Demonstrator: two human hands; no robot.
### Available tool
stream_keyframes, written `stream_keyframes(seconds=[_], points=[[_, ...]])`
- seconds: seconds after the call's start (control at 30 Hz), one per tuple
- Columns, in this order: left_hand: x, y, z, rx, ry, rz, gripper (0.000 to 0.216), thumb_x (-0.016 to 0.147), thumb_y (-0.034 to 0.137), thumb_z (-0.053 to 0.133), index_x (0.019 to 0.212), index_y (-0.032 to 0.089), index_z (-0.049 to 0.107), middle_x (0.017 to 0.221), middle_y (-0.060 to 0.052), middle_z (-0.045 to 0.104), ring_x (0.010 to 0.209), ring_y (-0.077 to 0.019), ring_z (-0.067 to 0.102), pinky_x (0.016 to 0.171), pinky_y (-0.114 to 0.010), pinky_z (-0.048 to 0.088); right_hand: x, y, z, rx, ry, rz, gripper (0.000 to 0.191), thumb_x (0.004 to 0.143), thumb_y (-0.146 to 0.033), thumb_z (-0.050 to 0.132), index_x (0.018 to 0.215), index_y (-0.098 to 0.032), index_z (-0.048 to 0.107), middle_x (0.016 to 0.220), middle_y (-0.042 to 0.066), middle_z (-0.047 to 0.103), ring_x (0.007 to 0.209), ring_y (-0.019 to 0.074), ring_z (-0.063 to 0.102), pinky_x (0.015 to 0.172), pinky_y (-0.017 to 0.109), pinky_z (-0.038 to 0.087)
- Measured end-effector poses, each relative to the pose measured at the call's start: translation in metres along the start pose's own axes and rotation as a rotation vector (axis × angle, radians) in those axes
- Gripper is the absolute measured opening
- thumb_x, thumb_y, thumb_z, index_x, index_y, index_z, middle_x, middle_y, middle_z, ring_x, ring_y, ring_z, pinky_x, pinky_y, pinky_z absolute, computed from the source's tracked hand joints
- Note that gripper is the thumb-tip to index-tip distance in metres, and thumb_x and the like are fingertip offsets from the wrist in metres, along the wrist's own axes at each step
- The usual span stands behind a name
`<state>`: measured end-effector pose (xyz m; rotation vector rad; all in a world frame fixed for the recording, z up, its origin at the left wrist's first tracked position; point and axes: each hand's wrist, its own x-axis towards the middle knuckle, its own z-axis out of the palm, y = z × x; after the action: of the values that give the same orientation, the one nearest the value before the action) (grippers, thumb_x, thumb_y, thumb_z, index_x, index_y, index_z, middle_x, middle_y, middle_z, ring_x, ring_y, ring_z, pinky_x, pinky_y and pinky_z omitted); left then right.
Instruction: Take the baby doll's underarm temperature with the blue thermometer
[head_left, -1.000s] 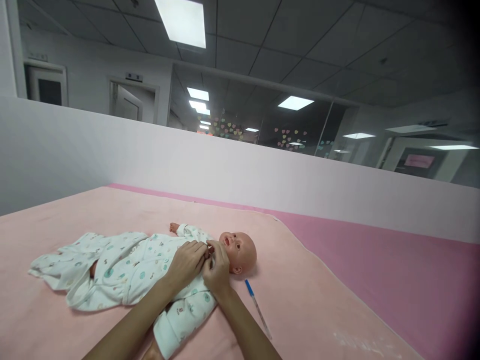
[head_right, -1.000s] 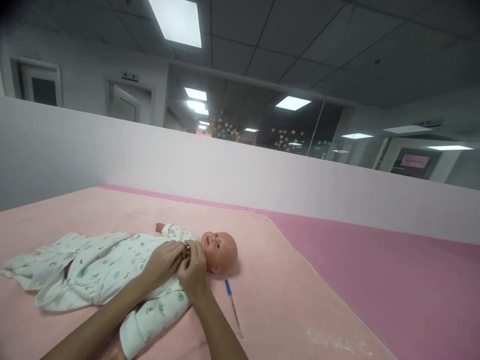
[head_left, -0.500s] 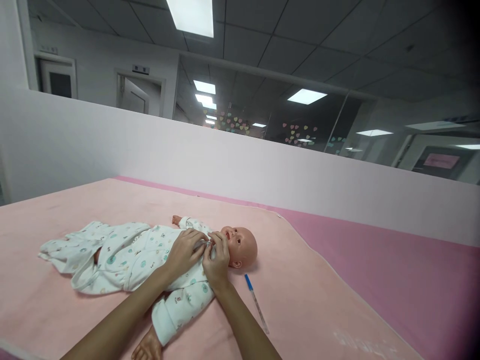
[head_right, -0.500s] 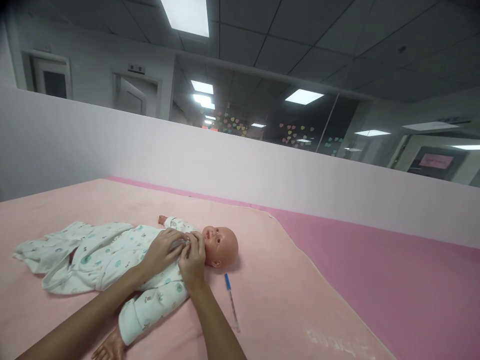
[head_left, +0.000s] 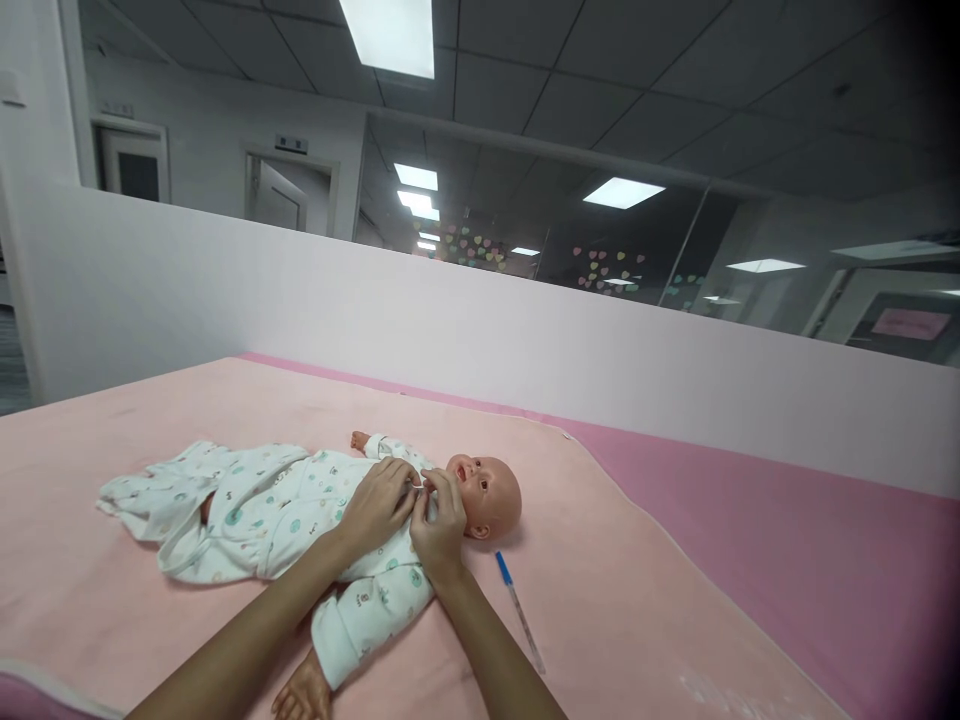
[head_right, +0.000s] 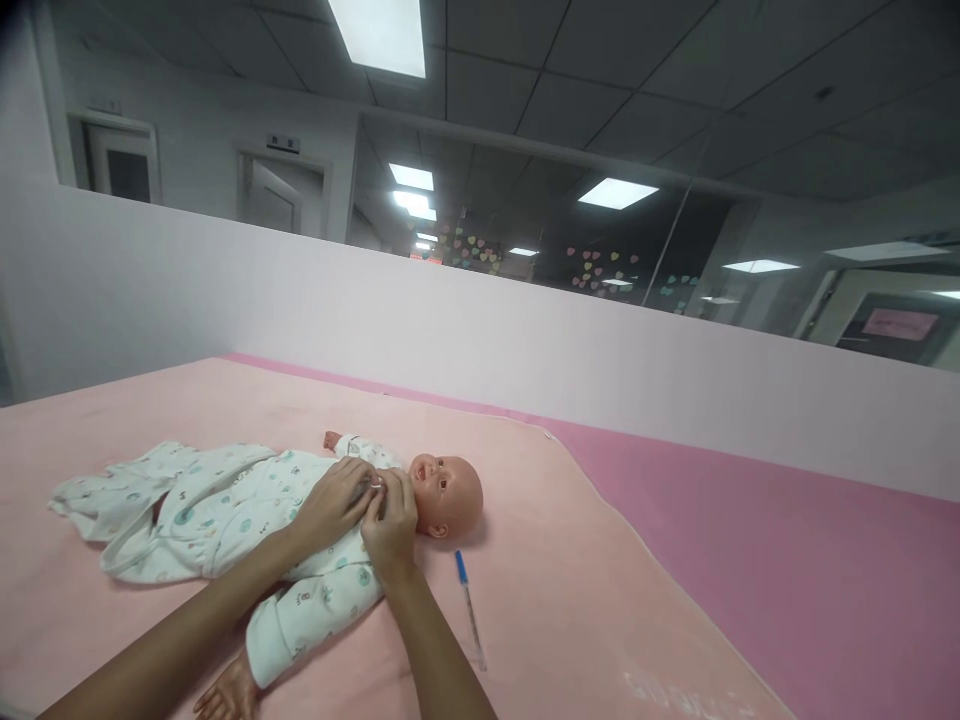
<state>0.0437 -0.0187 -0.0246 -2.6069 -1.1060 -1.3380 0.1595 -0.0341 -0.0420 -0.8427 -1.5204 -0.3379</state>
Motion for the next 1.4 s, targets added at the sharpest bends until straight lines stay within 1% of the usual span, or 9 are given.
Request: stream_keyframes(seconds=[0.3,0.43,0.67,0.83,1.03,1.2,1.27,1.33,1.4], points=[[0.001,-0.005,0.002,-0.010,-0.085,-0.048,0.008,0.079,0.017,0.041,0.080,0.019,0.048,0.080,-0.003,0.055,0.078,-0.0196,0.049,0.069,-0.033,0.038,-0.003,0.002,0.000,0.024,0.024,0.002,0.024,0.076,-0.005,0.037,0.078,-0.020,0.056,0.081,0.005,0.058,0.080,0.0155,0.056,0.070,0.030,0.050],[0.000,-0.002,0.001,-0.037,-0.053,-0.072,0.009,0.080,0.018,0.040,0.081,0.019,0.049,0.080,-0.002,0.055,0.078,-0.0196,0.049,0.069,-0.033,0.038,-0.003,0.002,0.000,0.008,0.026,0.000,0.023,0.075,-0.005,0.038,0.073,-0.020,0.055,0.081,0.005,0.057,0.081,0.0161,0.056,0.071,0.031,0.049],[0.001,0.003,-0.003,-0.140,-0.017,-0.159,0.016,0.087,0.026,0.036,0.084,0.020,0.051,0.080,-0.002,0.059,0.075,-0.0186,0.052,0.067,-0.031,0.039,-0.001,0.003,0.001,-0.002,-0.072,0.017,0.021,0.076,-0.005,0.039,0.083,-0.019,0.054,0.088,0.007,0.056,0.087,0.0167,0.053,0.077,0.033,0.047],[0.003,0.001,-0.006,-0.337,-0.001,-0.168,0.023,0.089,0.029,0.034,0.088,0.020,0.056,0.085,-0.003,0.063,0.079,-0.0176,0.057,0.070,-0.030,0.042,-0.001,0.002,0.002,-0.063,-0.037,0.036,0.020,0.079,-0.008,0.039,0.082,-0.019,0.055,0.082,0.005,0.058,0.082,0.0163,0.053,0.076,0.033,0.046],[0.003,0.003,-0.008,-0.486,0.071,-0.216,0.026,0.088,0.029,0.036,0.091,0.020,0.060,0.081,-0.001,0.064,0.077,-0.0156,0.058,0.073,-0.028,0.044,-0.002,0.003,0.001,-0.044,-0.008,0.040,0.021,0.079,-0.007,0.037,0.082,-0.019,0.055,0.077,0.003,0.058,0.076,0.0153,0.053,0.071,0.031,0.045],[0.006,-0.012,-0.021,-0.649,0.272,-0.376,0.036,0.088,0.041,0.033,0.086,0.016,0.059,0.072,-0.002,0.062,0.073,-0.0155,0.059,0.071,-0.028,0.046,-0.004,0.006,0.000,-0.030,-0.005,0.012,0.029,0.077,-0.002,0.034,0.089,-0.018,0.055,0.085,0.004,0.060,0.085,0.0158,0.054,0.078,0.032,0.045],[0.007,-0.018,-0.031,-0.693,0.283,-0.429,0.040,0.087,0.045,0.033,0.084,0.015,0.059,0.069,-0.003,0.061,0.067,-0.0154,0.059,0.067,-0.030,0.048,-0.004,0.007,0.000,-0.017,-0.050,0.025,0.033,0.076,-0.001,0.032,0.092,-0.018,0.056,0.088,0.005,0.060,0.088,0.0159,0.054,0.079,0.032,0.046],[0.002,-0.018,-0.043,-0.635,0.260,-0.438,0.041,0.087,0.046,0.033,0.084,0.015,0.060,0.070,-0.004,0.062,0.064,-0.0156,0.059,0.067,-0.031,0.048,-0.004,0.007,0.000,-0.007,-0.087,0.053,0.035,0.075,-0.001,0.031,0.092,-0.018,0.056,0.090,0.005,0.061,0.089,0.0162,0.055,0.079,0.032,0.046],[-0.008,-0.012,-0.053,-0.500,0.281,-0.368,0.036,0.087,0.042,0.036,0.096,0.017,0.060,0.084,-0.005,0.064,0.078,-0.0183,0.060,0.075,-0.033,0.047,-0.004,0.007,0.000,-0.005,-0.106,0.080,0.034,0.075,-0.002,0.032,0.092,-0.018,0.057,0.089,0.005,0.061,0.088,0.0164,0.055,0.078,0.032,0.046]])
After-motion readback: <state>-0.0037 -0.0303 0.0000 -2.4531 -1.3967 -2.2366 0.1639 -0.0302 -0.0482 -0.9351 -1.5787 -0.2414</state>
